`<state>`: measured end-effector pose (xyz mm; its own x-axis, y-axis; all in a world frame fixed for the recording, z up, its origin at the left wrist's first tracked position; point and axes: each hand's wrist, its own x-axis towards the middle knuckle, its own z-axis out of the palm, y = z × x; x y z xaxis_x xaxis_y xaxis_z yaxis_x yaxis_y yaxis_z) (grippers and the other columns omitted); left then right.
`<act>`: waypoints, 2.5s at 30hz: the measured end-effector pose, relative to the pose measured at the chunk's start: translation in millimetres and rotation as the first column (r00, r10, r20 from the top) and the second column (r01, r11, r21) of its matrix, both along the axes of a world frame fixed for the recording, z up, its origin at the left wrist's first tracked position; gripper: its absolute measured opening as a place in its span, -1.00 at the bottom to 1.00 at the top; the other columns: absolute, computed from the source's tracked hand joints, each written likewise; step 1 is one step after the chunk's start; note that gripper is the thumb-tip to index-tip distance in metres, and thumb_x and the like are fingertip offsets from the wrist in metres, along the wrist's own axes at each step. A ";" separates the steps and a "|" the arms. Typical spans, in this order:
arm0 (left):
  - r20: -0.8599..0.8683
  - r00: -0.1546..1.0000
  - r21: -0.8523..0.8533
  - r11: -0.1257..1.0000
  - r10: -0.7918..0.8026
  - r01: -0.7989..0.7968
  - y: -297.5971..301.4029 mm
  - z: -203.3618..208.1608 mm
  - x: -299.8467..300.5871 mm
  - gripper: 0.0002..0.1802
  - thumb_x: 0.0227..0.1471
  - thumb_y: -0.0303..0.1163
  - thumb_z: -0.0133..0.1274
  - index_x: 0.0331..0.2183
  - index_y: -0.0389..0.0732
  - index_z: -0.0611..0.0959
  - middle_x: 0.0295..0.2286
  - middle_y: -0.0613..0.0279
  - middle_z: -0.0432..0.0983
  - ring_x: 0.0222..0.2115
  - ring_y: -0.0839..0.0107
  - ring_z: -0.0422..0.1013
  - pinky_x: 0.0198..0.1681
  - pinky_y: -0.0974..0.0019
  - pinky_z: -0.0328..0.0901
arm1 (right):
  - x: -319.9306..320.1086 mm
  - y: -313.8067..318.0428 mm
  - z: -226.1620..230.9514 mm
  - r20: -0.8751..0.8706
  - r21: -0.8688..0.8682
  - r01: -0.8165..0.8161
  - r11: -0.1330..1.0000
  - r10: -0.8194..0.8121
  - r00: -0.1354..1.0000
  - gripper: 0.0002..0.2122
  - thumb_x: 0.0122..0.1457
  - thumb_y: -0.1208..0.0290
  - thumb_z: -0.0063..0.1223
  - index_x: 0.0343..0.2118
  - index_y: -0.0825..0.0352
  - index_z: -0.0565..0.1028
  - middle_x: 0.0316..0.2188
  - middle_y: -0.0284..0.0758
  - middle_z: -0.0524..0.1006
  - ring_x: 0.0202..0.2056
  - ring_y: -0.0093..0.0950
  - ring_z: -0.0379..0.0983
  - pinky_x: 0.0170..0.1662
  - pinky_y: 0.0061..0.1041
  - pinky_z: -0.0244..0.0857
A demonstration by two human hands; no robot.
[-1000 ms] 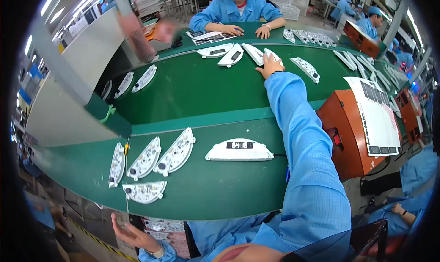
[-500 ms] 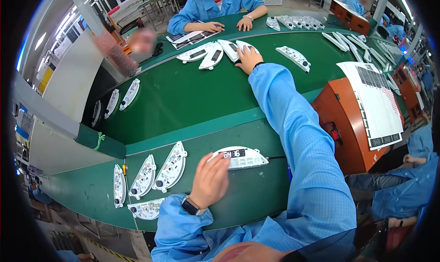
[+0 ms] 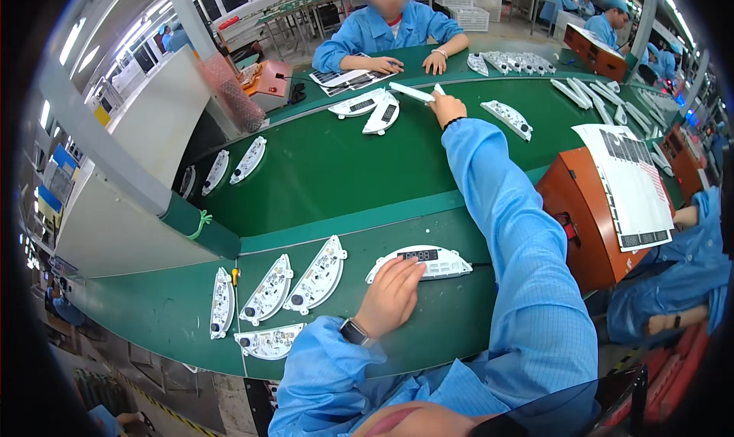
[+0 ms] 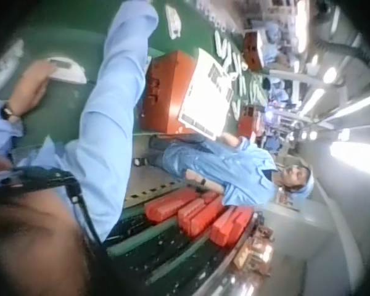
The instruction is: Inspecting and packing electronic components on a manufacturing assembly line.
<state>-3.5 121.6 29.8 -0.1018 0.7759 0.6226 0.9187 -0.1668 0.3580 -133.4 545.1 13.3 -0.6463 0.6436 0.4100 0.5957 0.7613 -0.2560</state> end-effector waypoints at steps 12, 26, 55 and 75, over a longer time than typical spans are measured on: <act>0.914 0.286 0.329 0.939 -0.288 -0.104 -5.6 -19.2 -32.3 -0.49 0.13 -0.40 -0.11 0.08 -0.33 0.16 0.06 -0.08 0.16 0.08 0.13 0.17 0.15 0.20 0.07 | 113.2 -131.0 110.3 -0.766 -0.635 -0.752 0.178 -0.017 0.643 -0.72 0.18 0.29 0.00 -0.15 0.37 0.42 -0.33 -0.32 0.51 -0.38 -0.46 0.51 -0.47 -0.47 0.48; 0.728 -0.344 0.488 0.801 -0.593 -0.348 -26.7 -36.6 -78.3 -0.54 0.17 -0.18 -0.15 0.04 -0.21 0.34 0.03 0.15 0.29 0.06 0.27 0.20 0.16 0.13 0.09 | 158.4 -267.4 111.9 -0.548 -0.781 -0.619 0.085 0.383 0.744 -0.72 0.19 0.24 -0.03 -0.14 0.32 0.44 -0.25 -0.35 0.51 -0.24 -0.51 0.47 -0.40 -0.47 0.48; 0.581 -0.432 0.488 0.720 -0.690 -0.493 -47.2 -7.9 -76.7 -0.52 0.09 0.01 -0.07 -0.08 -0.13 0.50 -0.03 0.21 0.36 -0.01 0.20 0.27 0.07 0.00 0.15 | -138.8 -69.7 -47.9 0.242 0.439 -0.665 0.603 0.634 0.735 -0.72 -0.03 0.25 0.10 -0.35 0.34 0.41 -0.36 -0.23 0.43 -0.22 -0.28 0.39 -0.10 -0.33 0.24; 0.589 -0.495 0.436 0.766 -0.639 -0.472 -43.5 -4.5 -76.3 -0.56 0.10 0.00 -0.09 -0.15 -0.10 0.59 -0.09 0.27 0.45 -0.08 0.27 0.34 -0.02 0.05 0.24 | -240.0 -126.4 -10.3 0.509 0.143 -0.247 0.958 0.143 0.849 -0.74 0.17 0.29 -0.12 -0.12 0.17 0.52 -0.17 -0.39 0.53 -0.13 -0.35 0.46 -0.22 -0.21 0.30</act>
